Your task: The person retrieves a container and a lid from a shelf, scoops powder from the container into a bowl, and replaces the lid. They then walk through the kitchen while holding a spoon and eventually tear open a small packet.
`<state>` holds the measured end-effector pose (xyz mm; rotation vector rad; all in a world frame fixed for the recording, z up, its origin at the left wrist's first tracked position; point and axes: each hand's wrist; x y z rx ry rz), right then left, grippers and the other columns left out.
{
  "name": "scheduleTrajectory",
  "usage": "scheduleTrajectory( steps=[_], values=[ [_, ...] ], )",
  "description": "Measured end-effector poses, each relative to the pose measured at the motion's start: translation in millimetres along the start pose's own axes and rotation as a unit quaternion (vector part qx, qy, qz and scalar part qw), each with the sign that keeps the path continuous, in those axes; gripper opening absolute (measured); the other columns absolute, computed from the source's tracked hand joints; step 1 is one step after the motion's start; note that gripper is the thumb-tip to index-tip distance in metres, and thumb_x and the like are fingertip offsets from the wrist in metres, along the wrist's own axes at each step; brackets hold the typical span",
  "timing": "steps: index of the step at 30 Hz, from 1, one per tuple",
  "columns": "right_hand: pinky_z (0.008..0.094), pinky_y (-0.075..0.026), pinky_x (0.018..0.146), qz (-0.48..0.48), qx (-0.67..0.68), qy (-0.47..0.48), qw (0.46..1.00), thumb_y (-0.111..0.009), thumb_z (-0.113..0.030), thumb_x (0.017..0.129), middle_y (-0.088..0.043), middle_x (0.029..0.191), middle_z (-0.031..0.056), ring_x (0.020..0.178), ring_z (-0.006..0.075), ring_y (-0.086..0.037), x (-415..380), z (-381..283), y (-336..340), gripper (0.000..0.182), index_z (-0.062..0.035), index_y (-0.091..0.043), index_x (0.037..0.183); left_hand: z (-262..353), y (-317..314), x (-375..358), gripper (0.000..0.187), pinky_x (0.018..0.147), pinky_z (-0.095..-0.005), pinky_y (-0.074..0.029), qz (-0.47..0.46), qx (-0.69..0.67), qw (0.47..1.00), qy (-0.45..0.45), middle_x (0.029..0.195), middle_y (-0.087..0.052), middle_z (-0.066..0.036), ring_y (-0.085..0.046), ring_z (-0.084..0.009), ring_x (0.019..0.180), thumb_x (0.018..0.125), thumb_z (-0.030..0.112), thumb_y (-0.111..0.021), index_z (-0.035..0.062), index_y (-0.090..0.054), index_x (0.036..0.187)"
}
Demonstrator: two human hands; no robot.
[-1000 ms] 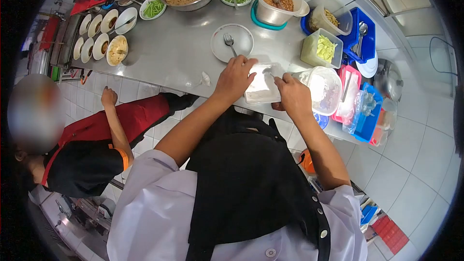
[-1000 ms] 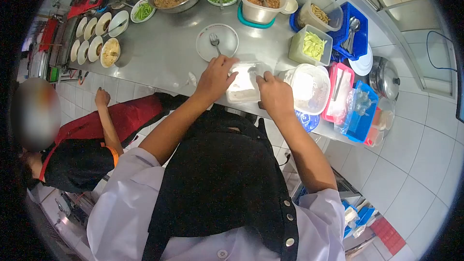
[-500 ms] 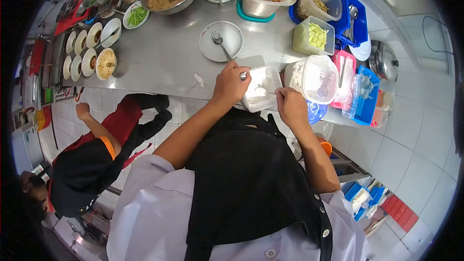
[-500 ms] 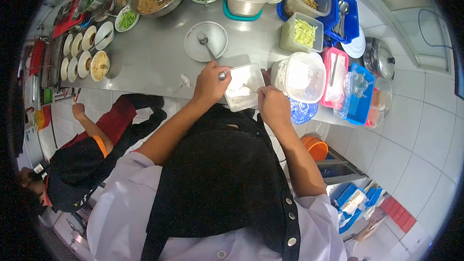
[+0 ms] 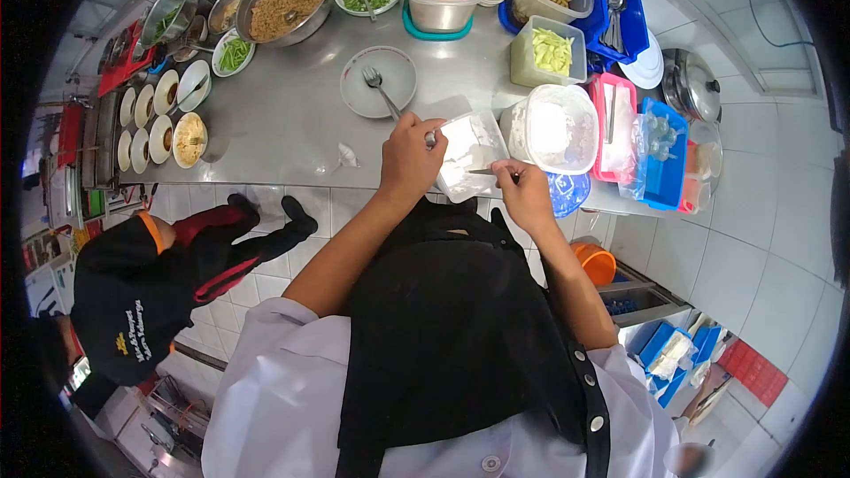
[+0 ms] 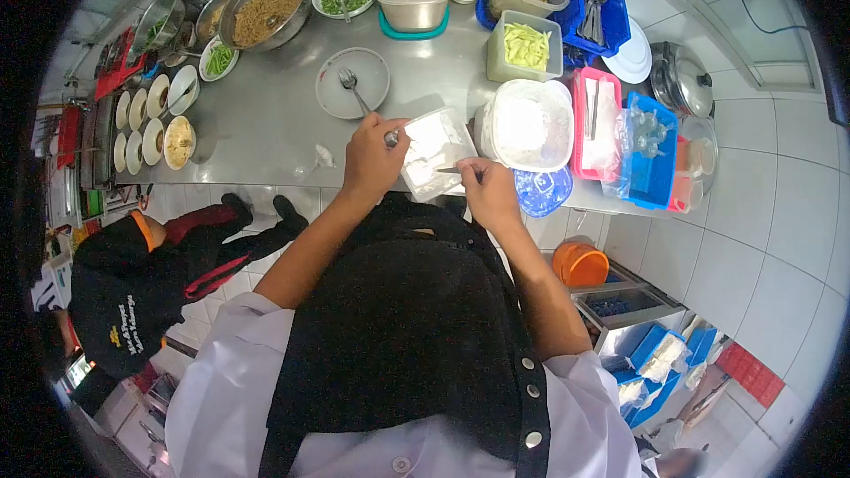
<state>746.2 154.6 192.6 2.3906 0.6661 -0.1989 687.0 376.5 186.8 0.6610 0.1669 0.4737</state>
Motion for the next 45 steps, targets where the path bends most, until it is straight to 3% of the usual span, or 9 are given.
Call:
scheduleTrajectory(
  steps=[2,5,25,29,33,35,37,40,45],
  values=[
    [0.0295,-0.046,0.056,-0.014,0.042,-0.029,0.999,-0.065,-0.017,0.105,-0.07,0.075,0.0049,0.059,0.0097,-0.058,3.1,3.9,9.5,0.026,0.0035,-0.079,0.11,8.5,2.0,-0.2,0.022,0.076,-0.0431,-0.058,0.014,0.001,1.0,-0.007,0.093,-0.063,-0.012,-0.071,-0.031,0.078,0.093,0.015,-0.071,0.0101,-0.082,0.112],
    [0.0257,-0.044,0.054,-0.029,0.095,-0.055,0.994,-0.063,-0.018,0.106,-0.066,0.074,0.0014,0.058,0.0062,-0.057,5.8,2.5,24.0,0.025,0.0015,-0.079,0.111,22.8,7.1,0.7,0.025,0.082,-0.0428,-0.056,-0.001,-0.004,1.0,0.017,0.097,-0.064,-0.014,-0.069,-0.0332,0.087,0.095,0.016,-0.07,0.0078,-0.081,0.116],
    [0.0208,-0.036,0.048,0.077,0.287,-0.063,0.953,-0.064,-0.018,0.105,-0.061,0.077,-0.0044,0.057,0.0043,-0.054,0.4,-14.4,149.1,0.024,-0.0006,-0.077,0.116,8.3,-8.6,3.9,0.026,0.062,-0.0361,-0.057,0.055,-0.091,0.993,0.048,0.092,-0.063,-0.013,-0.068,-0.0217,0.07,0.095,0.013,-0.07,-0.0027,-0.079,0.114],
    [0.0207,-0.035,0.049,0.144,0.229,-0.008,0.963,-0.065,-0.024,0.108,-0.066,0.08,-0.0033,0.057,0.0032,-0.053,-4.4,11.7,173.0,0.027,-0.0023,-0.079,0.115,-9.1,-18.6,-3.3,0.026,0.076,-0.0406,-0.054,0.06,-0.127,0.987,0.08,0.095,-0.066,-0.016,-0.068,-0.0302,0.08,0.093,0.016,-0.07,0.0018,-0.081,0.113],
    [0.0256,-0.048,0.058,0.171,0.117,0.046,0.977,-0.061,-0.025,0.11,-0.07,0.081,0.0031,0.062,0.0084,-0.06,10.1,51.0,143.8,0.033,0.0031,-0.077,0.118,-24.4,-24.6,-10.9,0.026,0.075,-0.0401,-0.054,0.077,-0.14,0.981,0.108,0.096,-0.067,-0.016,-0.068,-0.0282,0.08,0.093,0.015,-0.071,0.0011,-0.08,0.113],
    [0.0339,-0.056,0.066,0.171,0.045,0.072,0.982,-0.062,-0.019,0.109,-0.075,0.091,0.0111,0.07,0.0197,-0.069,9.7,58.5,131.5,0.028,0.0003,-0.076,0.124,-35.7,-29.4,-15.1,0.026,0.075,-0.04,-0.054,0.086,-0.125,0.982,0.116,0.096,-0.068,-0.016,-0.068,-0.0272,0.08,0.093,0.015,-0.071,0.0009,-0.08,0.113],
    [0.0408,-0.058,0.075,0.206,-0.226,0.211,0.928,-0.065,-0.011,0.105,-0.075,0.105,0.0162,0.083,0.0315,-0.073,4.7,54.0,127.0,0.026,-0.007,-0.076,0.128,-53.8,-35.8,-19.2,0.024,0.055,-0.031,-0.057,0.108,-0.138,0.981,0.084,0.088,-0.07,-0.009,-0.069,-0.0162,0.071,0.097,0.014,-0.073,-0.0019,-0.077,0.114],
    [0.0434,-0.058,0.085,0.19,-0.196,0.198,0.941,-0.065,-0.003,0.098,-0.073,0.114,0.0181,0.097,0.0382,-0.072,-2.8,51.3,131.2,0.032,-0.0095,-0.076,0.128,-70.1,-39.9,-27.1,0.024,0.056,-0.0321,-0.057,0.182,-0.058,0.982,-0.007,0.087,-0.071,-0.009,-0.07,-0.0167,0.07,0.099,0.015,-0.072,-0.0015,-0.076,0.115],
    [0.0418,-0.056,0.094,0.178,-0.117,0.267,0.94,-0.056,0.002,0.099,-0.075,0.113,0.0218,0.104,0.0354,-0.072,8.4,87.1,144.0,0.033,0.0009,-0.074,0.126,-58.8,-28.0,-51.6,0.022,0.082,-0.0381,-0.057,0.166,-0.083,0.977,0.106,0.102,-0.07,-0.017,-0.071,-0.0268,0.09,0.1,0.018,-0.071,-0.0003,-0.076,0.112]
  ],
)
Point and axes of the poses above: each hand's wrist, its own x-axis towards the middle knuckle, its own y-axis out of the back of the hand, z = x × y
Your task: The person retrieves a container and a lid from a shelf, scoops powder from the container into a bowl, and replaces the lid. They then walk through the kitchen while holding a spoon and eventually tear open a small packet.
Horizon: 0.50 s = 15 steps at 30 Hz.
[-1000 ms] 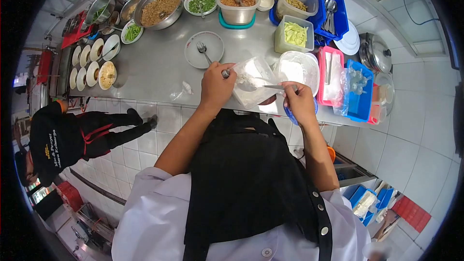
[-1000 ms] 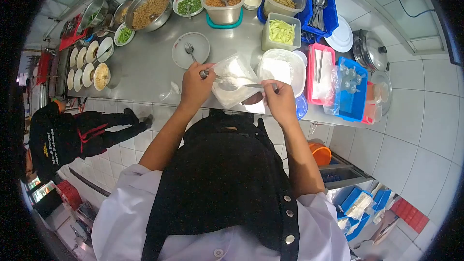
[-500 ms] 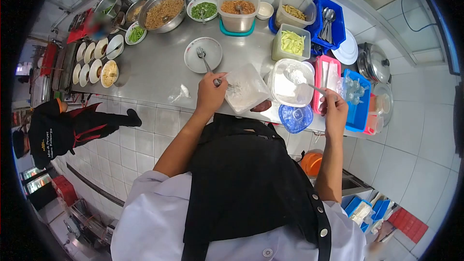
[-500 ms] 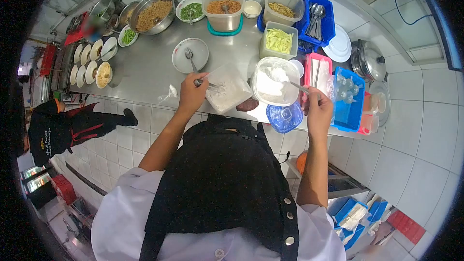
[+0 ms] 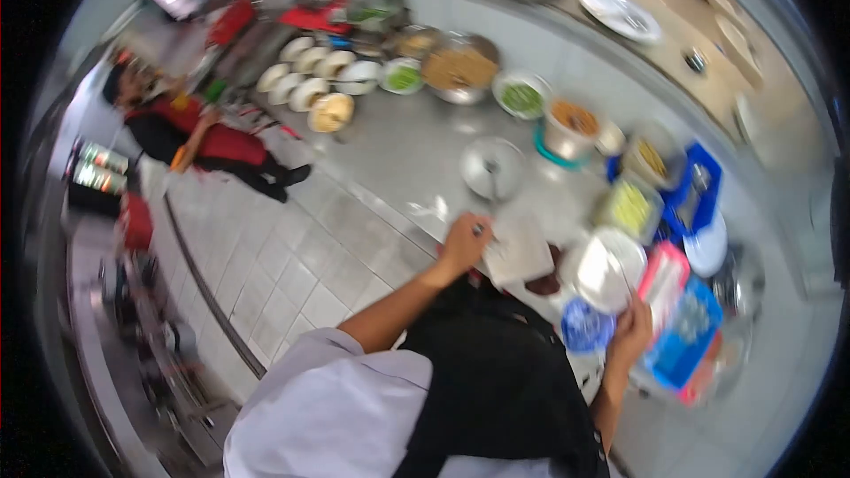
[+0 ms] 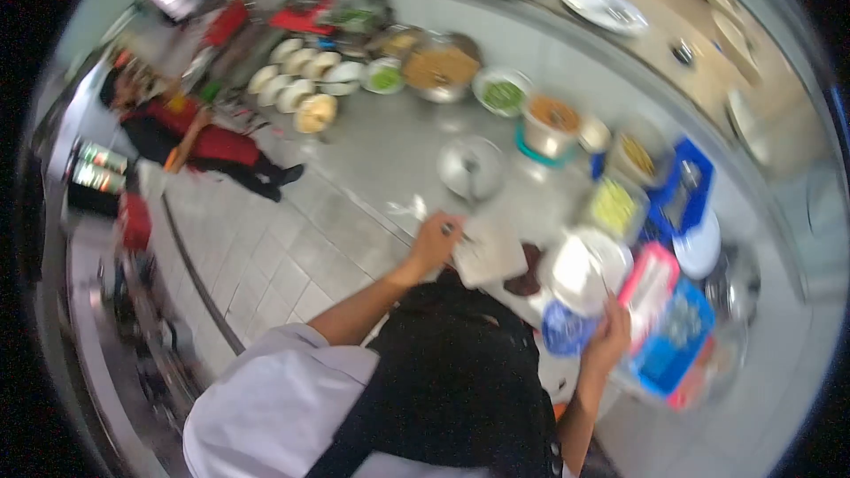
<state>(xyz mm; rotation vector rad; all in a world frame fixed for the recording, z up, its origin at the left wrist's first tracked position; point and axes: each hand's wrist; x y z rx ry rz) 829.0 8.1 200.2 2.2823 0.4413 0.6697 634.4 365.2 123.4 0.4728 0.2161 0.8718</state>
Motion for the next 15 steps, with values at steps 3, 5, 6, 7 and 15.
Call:
scheduleTrajectory(
  steps=[3,5,6,7,15],
  values=[
    [0.031,-0.052,0.074,0.05,0.051,-0.004,0.997,-0.054,-0.007,0.109,-0.071,0.097,0.013,0.081,0.0192,-0.064,14.9,-20.5,9.1,0.028,0.0041,-0.073,0.126,11.2,13.4,-10.3,0.022,0.083,-0.0396,-0.054,0.007,0.004,1.0,0.022,0.097,-0.066,-0.017,-0.067,-0.031,0.089,0.095,0.015,-0.073,0.0059,-0.081,0.114],
    [0.0315,-0.051,0.072,0.029,0.071,-0.021,0.997,-0.054,-0.01,0.11,-0.07,0.097,0.0126,0.079,0.0185,-0.063,29.5,-26.4,18.0,0.028,0.0044,-0.073,0.126,21.8,23.4,-8.4,0.022,0.084,-0.0405,-0.054,0.003,-0.002,1.0,0.03,0.097,-0.065,-0.017,-0.067,-0.0322,0.091,0.095,0.016,-0.073,0.0081,-0.081,0.114],
    [0.032,-0.05,0.07,0.003,0.074,-0.059,0.995,-0.054,-0.012,0.111,-0.07,0.097,0.0123,0.077,0.0179,-0.062,28.5,-26.3,24.9,0.029,0.0048,-0.073,0.126,14.9,21.5,-9.3,0.022,0.084,-0.0408,-0.054,0.003,-0.005,0.999,0.05,0.098,-0.065,-0.017,-0.067,-0.0325,0.092,0.095,0.016,-0.073,0.0087,-0.081,0.114],
    [0.032,-0.05,0.07,-0.006,0.084,-0.05,0.995,-0.054,-0.012,0.111,-0.07,0.097,0.0123,0.077,0.0179,-0.062,26.6,-17.2,27.4,0.029,0.0048,-0.073,0.126,7.3,17.5,-12.3,0.022,0.084,-0.0408,-0.054,0.018,0.0,0.998,0.055,0.098,-0.065,-0.017,-0.067,-0.0325,0.092,0.095,0.016,-0.073,0.0087,-0.081,0.114],
    [0.0292,-0.05,0.067,-0.003,0.159,-0.021,0.987,-0.055,-0.019,0.113,-0.072,0.103,0.0116,0.083,0.0159,-0.065,49.9,-6.0,0.2,0.034,0.006,-0.072,0.127,5.4,22.9,-20.7,0.022,0.085,-0.0431,-0.055,0.049,0.015,0.996,0.067,0.101,-0.066,-0.018,-0.068,-0.0363,0.093,0.094,0.018,-0.074,0.0101,-0.082,0.113]
  ],
)
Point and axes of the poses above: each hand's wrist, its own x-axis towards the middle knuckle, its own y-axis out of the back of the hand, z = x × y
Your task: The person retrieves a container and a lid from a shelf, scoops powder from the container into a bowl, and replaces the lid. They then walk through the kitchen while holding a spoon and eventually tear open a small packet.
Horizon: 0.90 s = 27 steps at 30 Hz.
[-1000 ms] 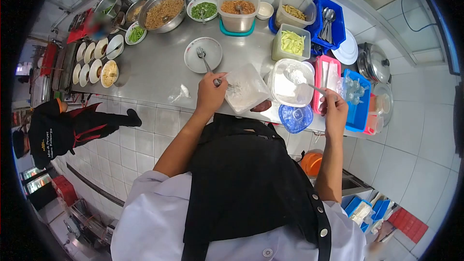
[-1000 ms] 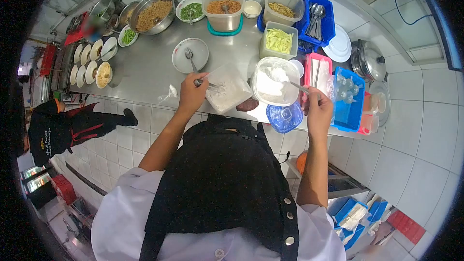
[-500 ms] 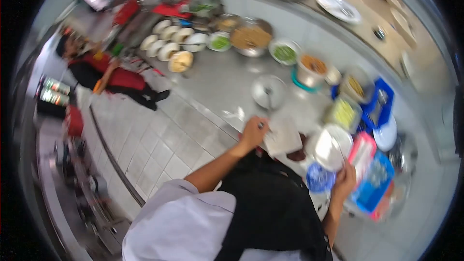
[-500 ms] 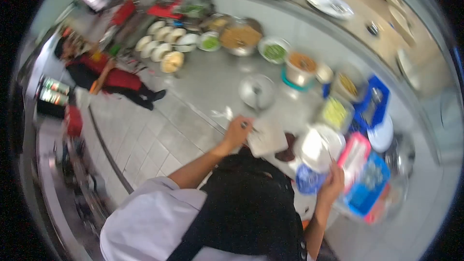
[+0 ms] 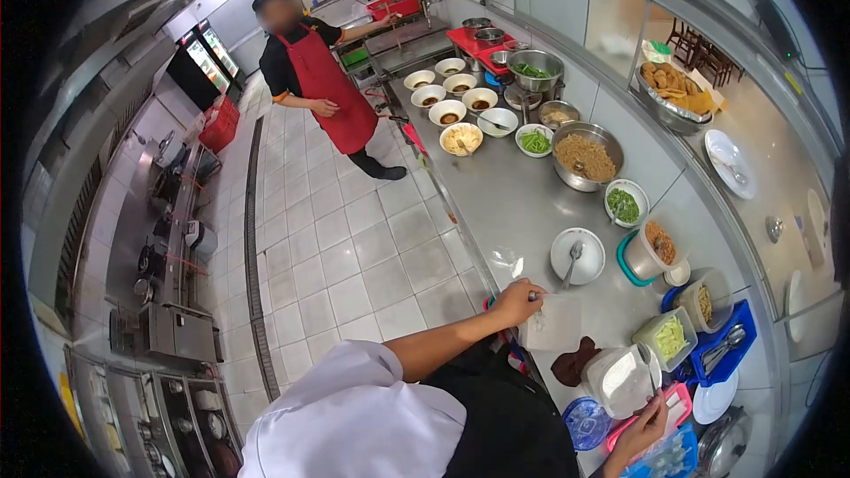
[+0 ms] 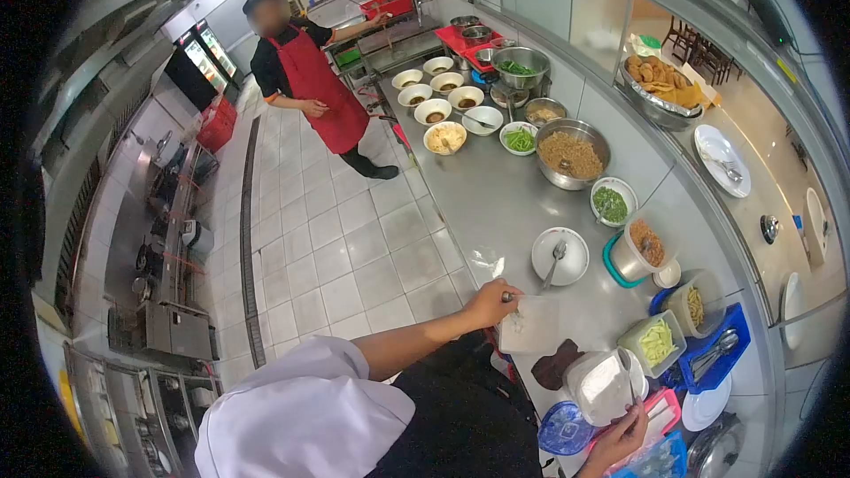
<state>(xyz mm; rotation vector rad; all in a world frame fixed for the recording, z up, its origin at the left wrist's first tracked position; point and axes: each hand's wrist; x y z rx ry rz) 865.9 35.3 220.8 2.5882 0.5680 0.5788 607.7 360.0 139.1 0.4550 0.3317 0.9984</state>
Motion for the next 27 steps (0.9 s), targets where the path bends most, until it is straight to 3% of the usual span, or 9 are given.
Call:
scheduleTrajectory(
  steps=[3,6,9,10,15,19,23,26,27],
  values=[
    [0.0283,-0.05,0.062,-0.012,0.052,-0.038,0.998,-0.055,-0.017,0.112,-0.073,0.105,0.012,0.085,0.0147,-0.066,2.7,-16.9,-12.9,0.031,0.0046,-0.073,0.126,1.2,-0.7,-7.4,0.022,0.085,-0.0428,-0.055,0.002,-0.008,1.0,0.015,0.101,-0.066,-0.019,-0.068,-0.0356,0.094,0.094,0.02,-0.075,0.0097,-0.081,0.113],
    [0.0291,-0.051,0.063,-0.088,0.01,0.053,0.995,-0.054,-0.01,0.11,-0.073,0.102,0.0139,0.084,0.0191,-0.067,7.2,-42.0,-20.4,0.028,0.0045,-0.074,0.123,-13.1,-11.6,-8.9,0.023,0.084,-0.043,-0.056,0.048,0.035,0.998,-0.026,0.098,-0.066,-0.018,-0.069,-0.0355,0.094,0.092,0.02,-0.075,0.0111,-0.081,0.113],
    [0.0336,-0.058,0.072,-0.145,-0.009,0.064,0.987,-0.053,0.003,0.104,-0.074,0.103,0.0169,0.092,0.0255,-0.074,6.3,-64.1,-32.1,0.027,0.0025,-0.075,0.12,-21.8,-13.0,-6.0,0.021,0.087,-0.0434,-0.056,0.028,-0.036,0.997,0.063,0.105,-0.07,-0.02,-0.07,-0.0359,0.098,0.094,0.021,-0.077,0.0097,-0.08,0.111],
    [0.033,-0.058,0.072,-0.153,0.008,0.053,0.987,-0.057,0.004,0.103,-0.074,0.1,0.0156,0.088,0.0246,-0.074,5.2,-70.4,-36.6,0.026,0.0007,-0.075,0.12,-36.4,-16.2,-2.1,0.019,0.083,-0.042,-0.058,0.055,0.038,0.997,-0.033,0.105,-0.071,-0.017,-0.071,-0.0312,0.09,0.097,0.017,-0.077,0.0074,-0.079,0.113],
    [0.0339,-0.055,0.069,-0.215,0.001,0.078,0.974,-0.069,0.004,0.097,-0.073,0.092,0.014,0.079,0.0254,-0.072,2.1,-99.4,-65.6,0.022,-0.0017,-0.076,0.117,-6.4,6.5,14.2,0.032,0.081,-0.038,-0.057,-0.044,0.023,0.998,-0.028,0.101,-0.065,-0.014,-0.067,-0.0284,0.087,0.09,0.02,-0.085,0.0065,-0.077,0.118],
    [0.0343,-0.055,0.065,-0.145,-0.022,0.099,0.984,-0.066,0.002,0.1,-0.074,0.094,0.0137,0.076,0.024,-0.071,7.0,-98.3,-56.4,0.017,-0.0008,-0.075,0.113,-18.1,2.8,25.7,0.053,0.071,-0.0305,-0.058,-0.051,-0.049,0.997,-0.022,0.108,-0.061,-0.009,-0.067,-0.0169,0.087,0.091,0.022,-0.088,0.005,-0.067,0.136],
    [0.0328,-0.053,0.063,0.039,-0.048,-0.046,0.997,-0.06,-0.005,0.107,-0.075,0.092,0.0111,0.077,0.0166,-0.07,10.1,-79.0,0.5,0.018,0.001,-0.076,0.112,-26.5,6.0,21.5,0.066,0.066,-0.0298,-0.06,-0.108,-0.015,0.993,-0.053,0.11,-0.058,-0.011,-0.069,-0.0182,0.088,0.092,0.023,-0.087,0.0049,-0.054,0.147],
    [0.0337,-0.054,0.068,0.046,-0.136,-0.056,0.988,-0.062,-0.008,0.106,-0.074,0.091,0.0132,0.077,0.0202,-0.071,8.5,-61.6,27.9,0.017,0.0014,-0.076,0.11,-17.5,5.9,7.7,0.07,0.055,-0.032,-0.059,-0.16,-0.114,0.971,0.139,0.102,-0.062,-0.013,-0.068,-0.0181,0.074,0.095,0.017,-0.082,-0.0014,-0.037,0.147],
    [0.0342,-0.055,0.07,0.037,-0.157,-0.076,0.984,-0.063,-0.009,0.106,-0.074,0.091,0.0143,0.077,0.0221,-0.071,5.5,-55.9,26.3,0.017,0.0015,-0.076,0.109,-19.5,1.4,6.7,0.07,0.055,-0.032,-0.059,-0.165,-0.112,0.97,0.14,0.102,-0.062,-0.013,-0.068,-0.0181,0.074,0.095,0.017,-0.082,-0.0014,-0.037,0.147]
  ],
)
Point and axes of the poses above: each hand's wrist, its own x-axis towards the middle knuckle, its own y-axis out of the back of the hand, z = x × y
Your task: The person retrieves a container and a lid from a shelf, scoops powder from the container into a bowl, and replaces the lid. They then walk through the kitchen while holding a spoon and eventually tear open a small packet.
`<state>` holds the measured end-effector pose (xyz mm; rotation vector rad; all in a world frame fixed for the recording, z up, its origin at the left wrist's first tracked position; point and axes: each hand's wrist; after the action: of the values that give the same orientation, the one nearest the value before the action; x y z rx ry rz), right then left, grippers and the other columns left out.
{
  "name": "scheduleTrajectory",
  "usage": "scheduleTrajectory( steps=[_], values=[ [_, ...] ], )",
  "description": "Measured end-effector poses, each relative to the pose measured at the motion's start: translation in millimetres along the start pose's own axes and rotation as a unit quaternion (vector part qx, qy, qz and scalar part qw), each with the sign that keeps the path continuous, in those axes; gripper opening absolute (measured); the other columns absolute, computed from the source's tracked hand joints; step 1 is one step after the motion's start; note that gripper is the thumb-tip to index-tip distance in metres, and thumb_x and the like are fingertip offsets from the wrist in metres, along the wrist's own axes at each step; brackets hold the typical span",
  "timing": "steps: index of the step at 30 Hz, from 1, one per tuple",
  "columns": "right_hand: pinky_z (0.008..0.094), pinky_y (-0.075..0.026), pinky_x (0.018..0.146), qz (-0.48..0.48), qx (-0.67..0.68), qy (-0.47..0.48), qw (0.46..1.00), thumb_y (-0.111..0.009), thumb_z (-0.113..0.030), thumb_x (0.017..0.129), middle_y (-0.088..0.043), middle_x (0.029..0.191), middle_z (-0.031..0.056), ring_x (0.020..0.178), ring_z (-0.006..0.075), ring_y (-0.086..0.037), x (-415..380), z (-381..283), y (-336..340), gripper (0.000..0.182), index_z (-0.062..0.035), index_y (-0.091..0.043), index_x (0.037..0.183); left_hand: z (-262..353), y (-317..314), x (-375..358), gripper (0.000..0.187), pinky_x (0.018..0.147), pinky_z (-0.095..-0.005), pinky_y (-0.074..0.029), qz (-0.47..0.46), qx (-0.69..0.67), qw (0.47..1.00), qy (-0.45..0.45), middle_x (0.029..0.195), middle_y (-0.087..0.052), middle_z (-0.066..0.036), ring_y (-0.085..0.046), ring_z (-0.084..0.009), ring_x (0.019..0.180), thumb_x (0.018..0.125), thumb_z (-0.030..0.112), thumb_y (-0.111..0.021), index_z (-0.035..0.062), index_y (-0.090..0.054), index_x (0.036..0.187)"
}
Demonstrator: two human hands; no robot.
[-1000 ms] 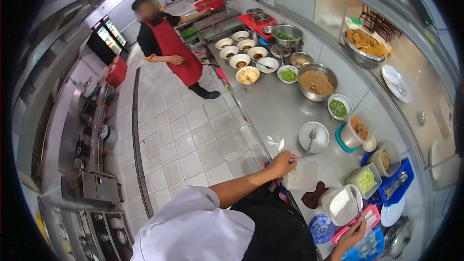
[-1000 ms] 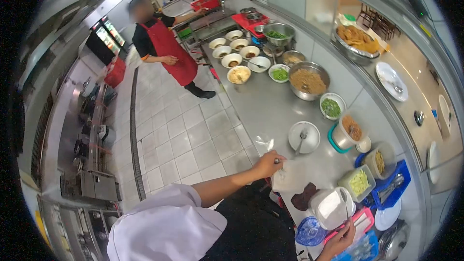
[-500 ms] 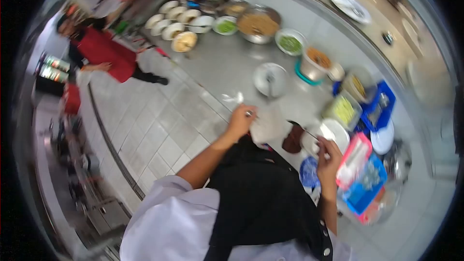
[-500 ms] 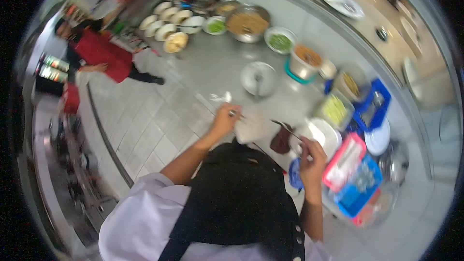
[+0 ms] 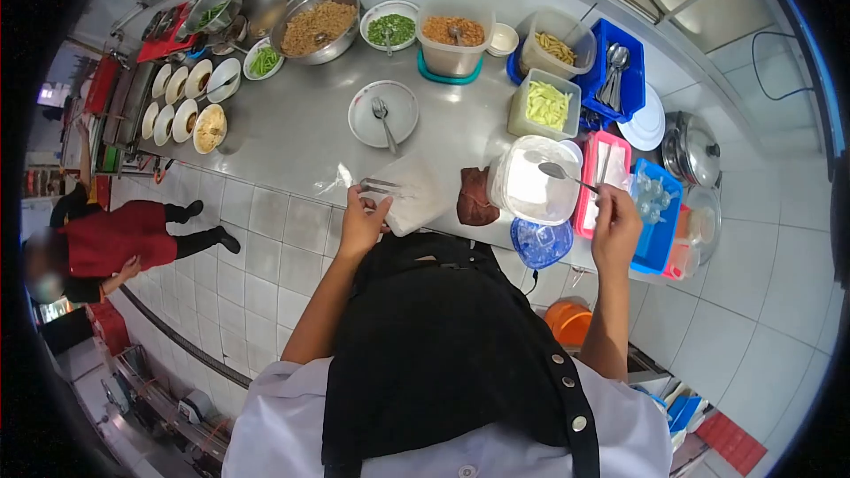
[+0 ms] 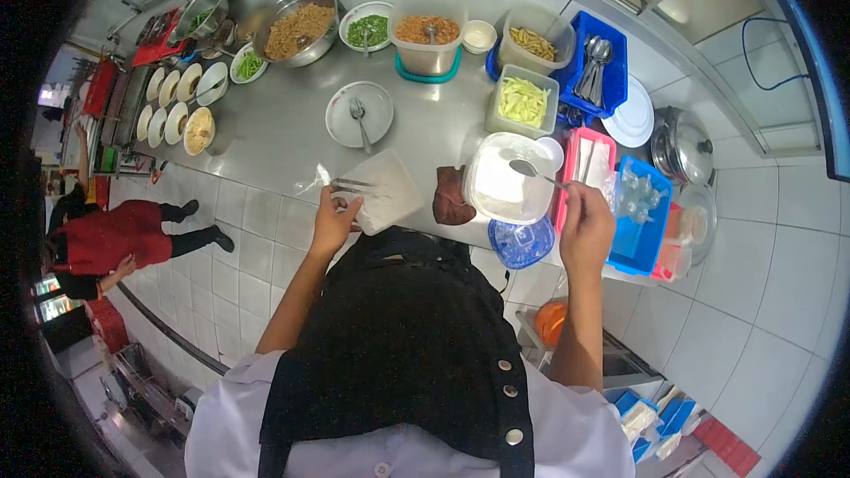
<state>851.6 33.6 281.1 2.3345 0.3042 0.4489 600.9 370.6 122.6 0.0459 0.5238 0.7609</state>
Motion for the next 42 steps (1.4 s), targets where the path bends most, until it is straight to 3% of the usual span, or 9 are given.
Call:
scheduleTrajectory(
  steps=[5,17,20,22,25,33,36,38,42],
  values=[
    [0.0484,-0.056,0.078,-0.082,-0.153,0.041,0.984,-0.066,-0.02,0.104,-0.075,0.1,0.0176,0.089,0.0406,-0.072,1.8,16.3,-69.5,0.019,-0.0051,-0.076,0.105,-14.7,2.2,20.2,0.051,0.05,-0.0335,-0.061,0.013,-0.033,0.999,-0.023,0.103,-0.059,-0.012,-0.072,-0.0201,0.08,0.1,0.015,-0.077,0.0025,-0.043,0.136],
    [0.0414,-0.057,0.075,0.0,-0.144,0.045,0.988,-0.07,-0.012,0.102,-0.074,0.099,0.0171,0.085,0.0374,-0.073,-19.5,-26.5,-45.0,0.013,-0.0062,-0.077,0.111,-20.3,58.8,40.1,0.023,0.062,-0.0255,-0.053,-0.001,-0.1,0.995,0.0,0.095,-0.061,-0.001,-0.061,-0.0083,0.07,0.11,0.028,-0.064,0.0065,-0.062,0.119],
    [0.036,-0.055,0.068,0.039,-0.143,0.06,0.987,-0.068,-0.013,0.105,-0.075,0.095,0.0135,0.074,0.0264,-0.07,-45.3,-7.2,-32.3,0.016,-0.002,-0.077,0.113,-46.0,73.2,38.4,0.022,0.064,-0.0258,-0.054,-0.029,-0.071,0.997,-0.021,0.093,-0.061,-0.001,-0.061,-0.0088,0.073,0.112,0.027,-0.06,0.0071,-0.066,0.117],
    [0.0291,-0.048,0.059,0.112,0.031,-0.096,0.989,-0.066,-0.017,0.108,-0.075,0.094,0.0077,0.066,0.0128,-0.062,-59.3,12.2,-23.4,0.022,0.0011,-0.076,0.114,-50.4,72.0,35.4,0.02,0.063,-0.0256,-0.052,-0.017,-0.065,0.998,-0.01,0.089,-0.061,0.0,-0.061,-0.009,0.073,0.112,0.025,-0.06,0.0066,-0.068,0.114],
    [0.0238,-0.042,0.055,0.12,0.154,-0.196,0.961,-0.064,-0.023,0.111,-0.074,0.095,0.0043,0.064,0.0054,-0.055,-78.5,39.7,-3.8,0.027,0.0014,-0.075,0.114,-51.9,80.7,22.8,0.02,0.062,-0.0278,-0.051,-0.057,0.061,0.996,-0.038,0.086,-0.063,-0.001,-0.061,-0.0094,0.073,0.111,0.024,-0.061,0.0049,-0.069,0.111],
    [0.0221,-0.041,0.057,0.162,0.316,-0.309,0.882,-0.066,-0.029,0.109,-0.073,0.095,0.0045,0.065,0.0057,-0.054,-113.3,79.1,-9.7,0.027,-0.0029,-0.074,0.113,-55.5,70.1,33.5,0.025,0.077,-0.0359,-0.054,-0.192,0.183,0.959,-0.101,0.089,-0.072,-0.009,-0.066,-0.0179,0.08,0.106,0.026,-0.068,0.0015,-0.072,0.109],
    [0.0225,-0.042,0.058,0.123,0.298,-0.341,0.883,-0.067,-0.029,0.109,-0.071,0.095,0.0031,0.067,0.0063,-0.055,-117.7,88.3,-35.5,0.026,-0.0039,-0.071,0.118,-36.6,78.0,35.7,0.026,0.077,-0.0377,-0.054,-0.172,0.221,0.955,-0.101,0.09,-0.072,-0.011,-0.067,-0.021,0.082,0.104,0.027,-0.07,0.0012,-0.071,0.106],
    [0.0219,-0.043,0.06,0.181,0.429,-0.409,0.785,-0.067,-0.027,0.108,-0.069,0.098,0.0015,0.073,0.0065,-0.059,-121.7,75.4,-42.3,0.029,-0.005,-0.067,0.127,-33.9,87.0,41.8,0.025,0.077,-0.0381,-0.054,-0.158,0.255,0.951,-0.073,0.089,-0.071,-0.012,-0.067,-0.0227,0.081,0.103,0.027,-0.072,0.0015,-0.07,0.106],
    [0.0205,-0.052,0.068,0.087,0.545,-0.393,0.735,-0.066,-0.018,0.108,-0.068,0.106,-0.0001,0.081,0.007,-0.061,-133.1,34.5,-54.7,0.035,-0.0066,-0.059,0.14,-58.6,103.1,71.8,0.03,0.088,-0.0447,-0.052,0.072,0.269,0.938,-0.205,0.107,-0.067,-0.013,-0.066,-0.0323,0.099,0.094,0.027,-0.079,0.0066,-0.069,0.113]
  ],
)
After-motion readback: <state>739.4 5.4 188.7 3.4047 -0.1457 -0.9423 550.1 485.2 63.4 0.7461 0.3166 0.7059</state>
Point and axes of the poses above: each hand's wrist, its own x-axis towards the middle knuckle, its own y-axis out of the back of the hand, z = x × y
